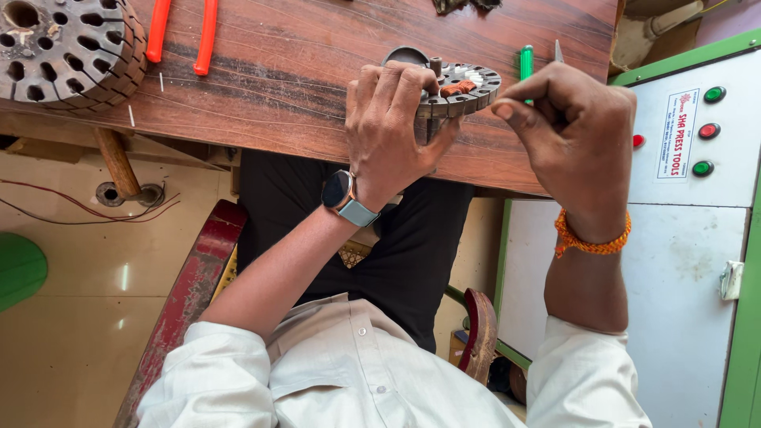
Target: The person inserts small white cylindrical components into the slots of a circular metal stator core held in a bench vise. The person uses both hands to place and press each component into position, working sequentially around the stator.
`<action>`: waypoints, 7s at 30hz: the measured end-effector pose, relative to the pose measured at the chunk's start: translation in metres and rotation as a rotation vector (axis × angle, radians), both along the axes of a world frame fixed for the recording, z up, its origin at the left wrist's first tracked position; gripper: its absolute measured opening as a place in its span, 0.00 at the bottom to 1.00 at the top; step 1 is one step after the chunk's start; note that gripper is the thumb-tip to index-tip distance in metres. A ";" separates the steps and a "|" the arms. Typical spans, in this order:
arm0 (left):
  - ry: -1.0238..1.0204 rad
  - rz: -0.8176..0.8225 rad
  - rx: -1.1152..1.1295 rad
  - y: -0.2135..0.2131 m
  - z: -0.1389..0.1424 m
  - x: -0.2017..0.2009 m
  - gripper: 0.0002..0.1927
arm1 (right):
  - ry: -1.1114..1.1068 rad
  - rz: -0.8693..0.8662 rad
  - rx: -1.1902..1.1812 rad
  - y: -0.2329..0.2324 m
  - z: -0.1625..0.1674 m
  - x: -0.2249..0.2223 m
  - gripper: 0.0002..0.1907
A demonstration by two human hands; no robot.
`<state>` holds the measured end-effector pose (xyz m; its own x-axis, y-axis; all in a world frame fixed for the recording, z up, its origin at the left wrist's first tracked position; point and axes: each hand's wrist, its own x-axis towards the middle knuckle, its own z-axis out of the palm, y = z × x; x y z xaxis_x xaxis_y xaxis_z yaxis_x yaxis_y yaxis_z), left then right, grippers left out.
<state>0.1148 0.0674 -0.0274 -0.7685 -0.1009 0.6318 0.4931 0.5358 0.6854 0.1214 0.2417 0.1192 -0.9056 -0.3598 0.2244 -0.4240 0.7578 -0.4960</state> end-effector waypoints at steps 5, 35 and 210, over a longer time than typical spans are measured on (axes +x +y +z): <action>-0.011 -0.010 -0.009 0.000 -0.002 0.000 0.24 | 0.043 0.030 -0.005 -0.010 -0.001 -0.029 0.08; -0.617 -0.971 0.554 -0.045 0.016 -0.077 0.14 | 0.008 0.084 0.022 -0.027 -0.013 -0.048 0.07; 0.037 -0.173 0.080 -0.014 -0.004 -0.011 0.20 | 0.348 -0.016 -0.112 0.028 -0.041 0.016 0.03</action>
<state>0.1040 0.0533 -0.0312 -0.7552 -0.0205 0.6552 0.5987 0.3855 0.7021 0.1378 0.2701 0.0782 -0.7732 -0.3020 0.5576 -0.5708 0.7147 -0.4044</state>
